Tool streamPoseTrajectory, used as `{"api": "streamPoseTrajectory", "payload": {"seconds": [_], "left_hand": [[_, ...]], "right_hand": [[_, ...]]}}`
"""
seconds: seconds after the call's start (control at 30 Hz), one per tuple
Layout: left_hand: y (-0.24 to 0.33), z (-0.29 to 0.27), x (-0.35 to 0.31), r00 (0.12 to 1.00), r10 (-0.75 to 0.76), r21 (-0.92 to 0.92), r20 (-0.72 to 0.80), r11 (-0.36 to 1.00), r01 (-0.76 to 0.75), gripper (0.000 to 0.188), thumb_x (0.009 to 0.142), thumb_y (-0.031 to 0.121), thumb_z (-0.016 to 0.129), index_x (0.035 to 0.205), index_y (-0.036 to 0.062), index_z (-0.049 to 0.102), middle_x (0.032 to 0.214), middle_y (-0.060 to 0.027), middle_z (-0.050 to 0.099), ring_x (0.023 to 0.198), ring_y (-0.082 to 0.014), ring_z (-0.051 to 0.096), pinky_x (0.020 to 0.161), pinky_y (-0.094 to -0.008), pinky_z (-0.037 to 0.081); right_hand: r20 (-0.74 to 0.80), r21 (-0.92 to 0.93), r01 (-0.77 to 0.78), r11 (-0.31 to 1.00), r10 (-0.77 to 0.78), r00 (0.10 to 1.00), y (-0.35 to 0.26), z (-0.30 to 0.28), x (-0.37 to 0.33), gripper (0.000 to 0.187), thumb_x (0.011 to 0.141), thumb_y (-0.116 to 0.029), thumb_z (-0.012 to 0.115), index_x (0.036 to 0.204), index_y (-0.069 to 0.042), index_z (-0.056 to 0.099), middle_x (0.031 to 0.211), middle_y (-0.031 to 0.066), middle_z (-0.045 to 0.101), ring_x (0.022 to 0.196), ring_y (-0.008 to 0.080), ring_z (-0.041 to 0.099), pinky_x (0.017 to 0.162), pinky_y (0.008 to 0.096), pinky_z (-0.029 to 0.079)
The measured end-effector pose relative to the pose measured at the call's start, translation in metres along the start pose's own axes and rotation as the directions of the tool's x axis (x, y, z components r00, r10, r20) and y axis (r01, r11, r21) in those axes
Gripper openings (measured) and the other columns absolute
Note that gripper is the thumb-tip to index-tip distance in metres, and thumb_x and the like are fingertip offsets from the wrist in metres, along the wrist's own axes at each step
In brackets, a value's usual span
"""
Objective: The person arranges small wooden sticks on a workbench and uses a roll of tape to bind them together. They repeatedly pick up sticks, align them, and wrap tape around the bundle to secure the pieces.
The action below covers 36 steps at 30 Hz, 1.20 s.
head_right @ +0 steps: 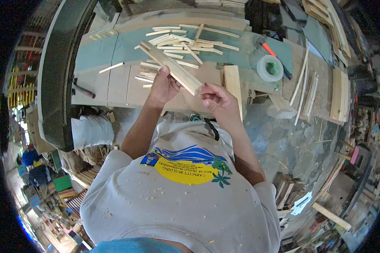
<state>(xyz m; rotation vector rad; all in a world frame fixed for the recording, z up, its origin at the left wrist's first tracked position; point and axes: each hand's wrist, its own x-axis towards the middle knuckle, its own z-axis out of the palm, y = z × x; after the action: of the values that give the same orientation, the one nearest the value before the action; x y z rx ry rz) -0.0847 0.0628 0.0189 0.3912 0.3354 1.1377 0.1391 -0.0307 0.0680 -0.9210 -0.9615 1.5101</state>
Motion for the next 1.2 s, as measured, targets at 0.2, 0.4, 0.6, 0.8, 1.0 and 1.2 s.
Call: {"api": "streamPoseTrajectory", "payload": {"seconds": [0.2,0.4,0.6,0.8,1.0,1.2], "left_hand": [[-0.013,0.019,0.000,0.999,-0.017,0.031,-0.039,0.999,0.018,0.037,0.093,0.036,0.073,0.114,0.0075,0.063,0.097,-0.0066,0.072,0.078,-0.0163,0.071,0.067,-0.0285,0.061],[-0.017,0.001,0.001,0.996,-0.069,0.055,0.062,0.996,0.066,0.043,0.094,0.043,0.069,0.121,0.0100,0.062,0.104,-0.0043,0.070,0.092,-0.0182,0.071,0.078,-0.0333,0.061],[-0.038,0.017,-0.008,0.986,-0.166,0.015,0.026,0.986,0.166,0.049,0.093,0.049,0.068,0.119,0.0084,0.061,0.099,-0.0040,0.068,0.091,-0.0177,0.069,0.076,-0.0327,0.059],[-0.011,0.037,0.004,0.998,0.027,0.721,0.057,0.690,-0.060,0.026,0.092,0.025,0.075,0.106,0.0044,0.069,0.090,-0.0042,0.073,0.076,-0.0154,0.070,0.068,-0.0261,0.056],[-0.026,0.049,-0.011,0.897,-0.215,0.848,0.386,-0.301,-0.437,0.026,0.083,0.022,0.076,0.103,0.0044,0.071,0.100,-0.0119,0.072,0.087,-0.0268,0.070,0.076,-0.0373,0.056],[-0.067,-0.023,-0.033,0.921,-0.250,0.865,0.299,-0.336,-0.372,0.035,0.082,0.024,0.071,0.112,0.0062,0.068,0.103,-0.0106,0.071,0.088,-0.0291,0.070,0.078,-0.0402,0.057]], "right_hand": [[0.028,-0.067,-0.004,0.998,0.006,1.000,-0.015,-0.005,0.005,0.054,0.087,-0.029,0.081,0.128,0.002,0.062,0.108,0.0051,0.069,0.097,0.0121,0.064,0.089,0.0277,0.052],[0.056,-0.084,0.005,0.996,-0.001,0.998,-0.032,-0.007,-0.006,0.048,0.086,-0.025,0.082,0.123,0.000,0.065,0.103,0.0021,0.069,0.092,0.0101,0.063,0.084,0.0247,0.051],[0.046,-0.183,0.027,0.983,-0.019,0.999,-0.035,0.002,-0.017,0.050,0.087,-0.028,0.082,0.123,0.000,0.063,0.104,0.0010,0.065,0.094,0.0080,0.060,0.079,0.0242,0.050],[0.094,-0.624,0.084,0.777,-0.033,0.995,-0.036,-0.027,-0.007,0.046,0.085,-0.025,0.081,0.122,-0.003,0.064,0.111,0.0088,0.068,0.098,0.0209,0.067,0.088,0.0329,0.052],[-0.030,-0.917,-0.115,0.382,0.221,0.975,0.040,-0.034,0.017,0.044,0.086,-0.021,0.073,0.126,-0.008,0.062,0.113,0.0177,0.069,0.103,0.0369,0.067,0.083,0.0436,0.054],[0.160,-0.840,0.168,0.515,-0.060,0.985,0.161,-0.074,0.003,0.045,0.085,-0.020,0.068,0.125,-0.003,0.058,0.112,0.0211,0.068,0.099,0.0384,0.068,0.084,0.0456,0.056]]}}
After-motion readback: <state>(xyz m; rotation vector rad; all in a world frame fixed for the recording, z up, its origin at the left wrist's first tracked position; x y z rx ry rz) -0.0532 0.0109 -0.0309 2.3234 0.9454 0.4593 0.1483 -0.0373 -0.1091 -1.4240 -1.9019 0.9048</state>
